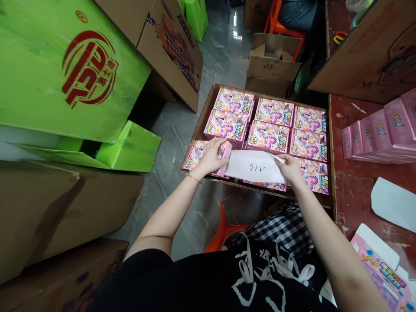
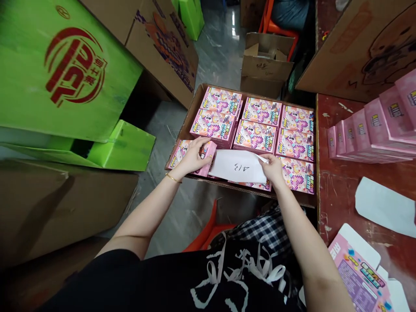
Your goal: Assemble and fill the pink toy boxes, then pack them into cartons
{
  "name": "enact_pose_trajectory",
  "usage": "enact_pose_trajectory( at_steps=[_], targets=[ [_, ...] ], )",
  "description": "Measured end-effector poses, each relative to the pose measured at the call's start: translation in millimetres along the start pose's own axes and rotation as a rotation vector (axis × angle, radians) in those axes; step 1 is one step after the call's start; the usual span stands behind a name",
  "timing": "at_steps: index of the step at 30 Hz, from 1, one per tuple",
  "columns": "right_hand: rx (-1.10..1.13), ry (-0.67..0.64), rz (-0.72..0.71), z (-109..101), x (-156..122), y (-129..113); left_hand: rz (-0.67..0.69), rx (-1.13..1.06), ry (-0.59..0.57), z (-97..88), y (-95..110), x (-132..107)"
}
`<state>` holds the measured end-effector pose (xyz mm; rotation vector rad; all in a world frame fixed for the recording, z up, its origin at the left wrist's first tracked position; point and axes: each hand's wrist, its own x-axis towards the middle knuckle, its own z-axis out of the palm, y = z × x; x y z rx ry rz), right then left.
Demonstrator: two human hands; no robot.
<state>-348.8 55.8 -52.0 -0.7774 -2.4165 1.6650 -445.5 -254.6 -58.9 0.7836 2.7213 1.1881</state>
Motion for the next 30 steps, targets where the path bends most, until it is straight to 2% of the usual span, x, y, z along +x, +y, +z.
enact_pose_trajectory(
  at_steps=[3,6,8,10,12,15,17,19,21,24,27,30],
  targets=[
    [-0.041,0.009,-0.026,38.0,-2.2,1.4,-0.041,0.056,-0.014,6.9,-2.1,-3.8],
    [-0.069,0.029,-0.024,58.9,-4.7,5.3,-0.099,0.182,-0.049,24.6,-6.0,-6.3],
    [-0.070,0.027,-0.001,60.0,-7.3,7.0,-0.107,0.226,-0.050,33.8,-5.7,-8.0],
    [-0.053,0.012,0.007,56.6,-12.0,4.7,-0.057,0.212,-0.003,39.3,1.1,-11.8],
    [0.028,-0.045,-0.011,55.4,-18.7,-3.5,0.094,0.155,0.025,45.2,15.4,-19.3],
    [0.184,-0.198,-0.027,59.0,-28.7,-22.7,0.346,0.047,-0.012,64.0,40.8,-35.2],
    [0.212,-0.336,-0.011,57.6,-31.3,-33.8,0.365,-0.003,-0.021,81.0,49.9,-44.0],
    [0.165,-0.432,-0.034,47.1,-28.7,-38.7,0.317,-0.037,-0.009,94.8,48.8,-48.3],
    [-0.008,-0.462,-0.155,29.4,-22.9,-36.1,0.294,-0.073,-0.007,101.5,41.2,-48.2],
    [-0.531,-0.526,-0.321,7.5,-16.1,-23.6,0.318,-0.117,-0.011,100.8,31.0,-44.0],
    [-0.950,-0.629,-0.310,8.9,-16.9,-14.9,0.294,-0.151,-0.018,96.4,30.2,-40.2],
    [-1.067,-0.665,-0.318,15.9,-20.8,-20.4,0.267,-0.166,-0.015,90.7,31.2,-38.3]
  ],
)
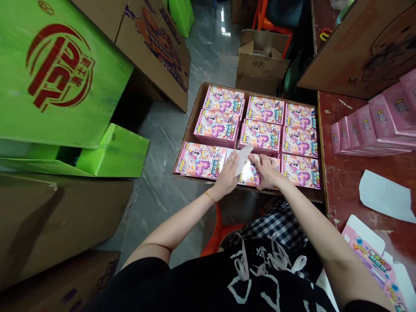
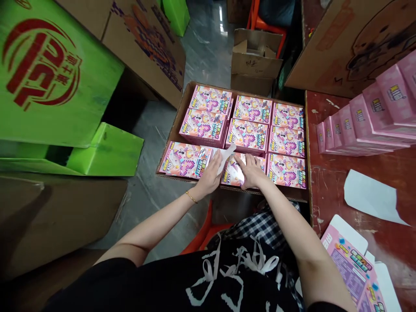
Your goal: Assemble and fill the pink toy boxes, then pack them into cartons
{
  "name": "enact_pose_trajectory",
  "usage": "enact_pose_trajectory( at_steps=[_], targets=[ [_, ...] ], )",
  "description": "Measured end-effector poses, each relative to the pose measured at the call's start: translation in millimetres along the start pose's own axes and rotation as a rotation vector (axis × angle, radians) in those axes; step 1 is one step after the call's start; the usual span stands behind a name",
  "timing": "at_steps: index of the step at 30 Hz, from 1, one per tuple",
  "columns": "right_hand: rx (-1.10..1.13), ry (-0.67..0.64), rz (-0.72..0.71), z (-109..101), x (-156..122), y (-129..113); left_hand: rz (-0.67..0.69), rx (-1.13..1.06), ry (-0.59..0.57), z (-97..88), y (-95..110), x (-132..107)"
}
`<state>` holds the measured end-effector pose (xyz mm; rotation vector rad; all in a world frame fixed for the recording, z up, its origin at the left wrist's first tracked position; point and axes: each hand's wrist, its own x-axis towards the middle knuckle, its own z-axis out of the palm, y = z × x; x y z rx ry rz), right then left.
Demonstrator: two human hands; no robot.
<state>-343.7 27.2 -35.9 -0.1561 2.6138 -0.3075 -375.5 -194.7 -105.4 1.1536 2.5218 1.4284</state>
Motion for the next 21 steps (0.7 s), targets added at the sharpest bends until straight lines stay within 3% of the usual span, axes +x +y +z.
enact_pose_trajectory(
  at_steps=[3,6,8,11,13,17,21],
  targets=[
    [0.068,0.046,-0.037,-19.0,-22.0,2.6,0.014,0.000,0.021,-5.7,-2.1,-0.9],
    [0.177,0.242,-0.141,-47.3,-72.9,21.8,0.031,0.034,0.003,-2.3,-1.9,-3.9],
    [0.246,0.365,-0.184,-64.2,-111.4,37.4,0.022,0.069,-0.105,5.5,2.7,-4.0],
    [0.328,0.477,-0.115,-75.7,-156.3,55.9,-0.040,0.114,-0.328,9.5,12.4,4.8],
    [0.339,0.518,-0.062,-72.5,-172.5,63.4,-0.044,0.134,-0.378,-2.7,13.7,18.8],
    [0.390,0.532,-0.028,-54.5,-176.5,68.2,-0.103,0.247,-0.276,-52.3,-7.1,65.7],
    [0.428,0.477,-0.062,-46.7,-161.9,59.2,-0.248,0.550,-0.457,-85.3,-38.5,112.5]
  ],
)
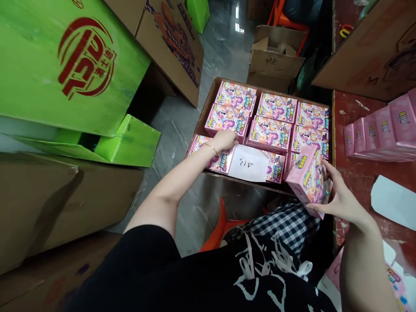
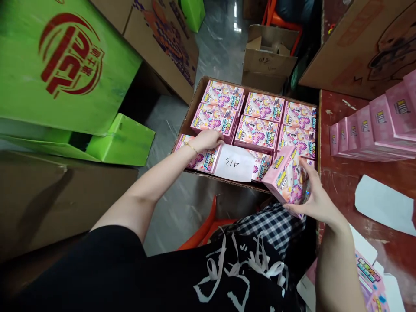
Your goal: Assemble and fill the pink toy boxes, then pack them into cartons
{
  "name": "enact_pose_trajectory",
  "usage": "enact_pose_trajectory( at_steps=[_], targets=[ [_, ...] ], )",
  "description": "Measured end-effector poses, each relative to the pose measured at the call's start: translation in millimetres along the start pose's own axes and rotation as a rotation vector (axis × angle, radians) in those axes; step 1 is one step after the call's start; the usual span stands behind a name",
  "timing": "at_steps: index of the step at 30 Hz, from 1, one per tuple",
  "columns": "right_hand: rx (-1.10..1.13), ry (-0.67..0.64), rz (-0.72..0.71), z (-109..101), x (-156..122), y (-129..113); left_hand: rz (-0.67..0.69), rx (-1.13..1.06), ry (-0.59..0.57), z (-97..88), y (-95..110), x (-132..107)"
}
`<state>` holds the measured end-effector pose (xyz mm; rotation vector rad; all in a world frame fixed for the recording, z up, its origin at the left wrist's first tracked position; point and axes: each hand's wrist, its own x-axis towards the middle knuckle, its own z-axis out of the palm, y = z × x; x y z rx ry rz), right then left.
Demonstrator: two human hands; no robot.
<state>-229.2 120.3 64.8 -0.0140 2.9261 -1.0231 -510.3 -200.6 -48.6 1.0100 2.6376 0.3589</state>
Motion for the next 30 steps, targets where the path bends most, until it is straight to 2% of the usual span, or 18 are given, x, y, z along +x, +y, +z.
enact_pose_trajectory(
  at_steps=[3,8,14,21,26,30],
  targets=[
    [-0.035,-0.025,-0.068,7.1,11.3,-9.2,-0.015,0.059,-0.079,-5.7,-13.0,16.2],
    [-0.053,-0.073,-0.116,16.0,30.1,-15.2,-0.029,0.090,-0.132,-2.1,-22.3,14.6],
    [-0.136,-0.110,-0.079,30.3,49.2,-12.2,0.001,-0.067,-0.268,3.7,-42.0,17.4],
    [-0.076,-0.100,-0.110,38.0,41.8,-4.8,-0.105,-0.216,-0.409,10.6,-67.2,21.4],
    [-0.053,-0.086,-0.088,39.8,33.1,1.0,-0.073,-0.307,-0.421,9.5,-70.3,15.3],
    [-0.025,-0.083,-0.084,38.1,29.5,2.5,-0.025,-0.220,-0.370,4.9,-66.5,12.9]
  ],
)
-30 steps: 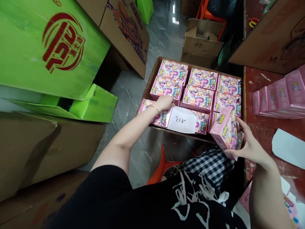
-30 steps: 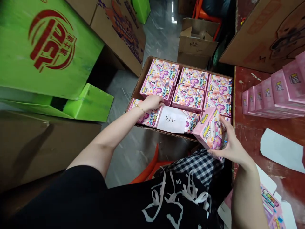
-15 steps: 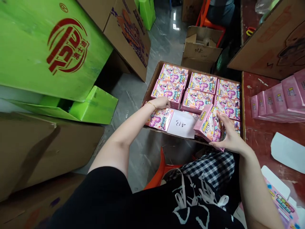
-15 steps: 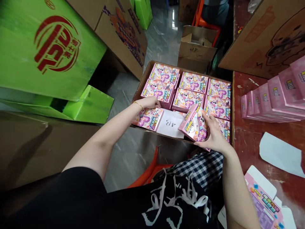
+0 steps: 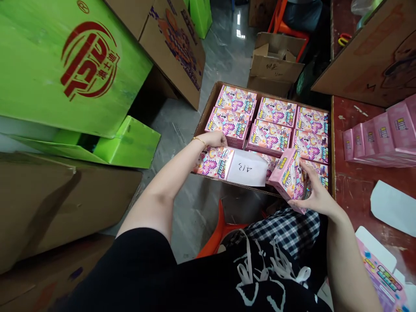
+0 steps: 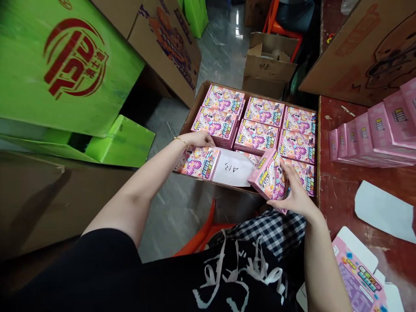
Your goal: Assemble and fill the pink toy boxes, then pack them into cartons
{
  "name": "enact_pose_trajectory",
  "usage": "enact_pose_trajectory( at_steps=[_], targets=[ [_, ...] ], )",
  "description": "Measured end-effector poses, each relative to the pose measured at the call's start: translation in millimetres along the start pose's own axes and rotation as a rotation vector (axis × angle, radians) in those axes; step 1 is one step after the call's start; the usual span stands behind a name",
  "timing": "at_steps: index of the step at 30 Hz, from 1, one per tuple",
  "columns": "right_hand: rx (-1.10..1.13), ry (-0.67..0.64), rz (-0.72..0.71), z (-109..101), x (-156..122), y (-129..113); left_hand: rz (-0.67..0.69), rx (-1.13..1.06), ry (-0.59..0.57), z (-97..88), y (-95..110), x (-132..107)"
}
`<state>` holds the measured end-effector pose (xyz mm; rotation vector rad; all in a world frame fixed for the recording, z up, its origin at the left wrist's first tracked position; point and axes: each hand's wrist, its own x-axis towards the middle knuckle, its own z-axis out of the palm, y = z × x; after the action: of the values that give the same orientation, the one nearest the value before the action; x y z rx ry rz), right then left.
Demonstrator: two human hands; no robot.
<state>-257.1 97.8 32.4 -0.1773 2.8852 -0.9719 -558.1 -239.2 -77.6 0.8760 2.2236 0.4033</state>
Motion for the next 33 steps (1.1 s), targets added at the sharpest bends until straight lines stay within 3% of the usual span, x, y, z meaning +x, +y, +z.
enact_pose_trajectory(
  at_steps=[6,13,16,19,21,23,26,30,33],
  targets=[
    [0.010,0.005,0.012,0.5,-1.6,-0.3,-0.037,0.237,0.092,-3.4,9.2,-5.9],
    [0.001,0.008,-0.026,1.2,3.6,-4.7,0.014,0.382,0.060,-11.0,15.1,-13.7],
    [-0.004,0.005,-0.018,1.0,2.1,-4.3,0.012,0.421,0.078,-8.6,27.4,-31.9],
    [-0.002,0.004,0.013,0.3,-0.4,-2.3,0.002,0.513,0.285,13.9,60.0,-64.1],
    [0.005,0.004,0.029,0.2,-0.6,-1.0,0.085,0.559,0.404,39.8,89.8,-81.2],
    [0.014,0.006,0.024,0.8,0.8,-0.7,0.223,0.553,0.343,68.0,117.4,-85.1],
    [0.026,0.010,0.003,1.7,3.5,-3.4,0.283,0.523,0.192,99.2,140.0,-67.6],
    [0.039,0.008,-0.004,0.0,3.9,-7.8,0.263,0.537,0.155,109.9,137.9,-42.4],
    [0.026,0.000,-0.009,0.4,5.7,-8.0,0.251,0.551,0.131,107.9,132.2,-42.3]
  ],
)
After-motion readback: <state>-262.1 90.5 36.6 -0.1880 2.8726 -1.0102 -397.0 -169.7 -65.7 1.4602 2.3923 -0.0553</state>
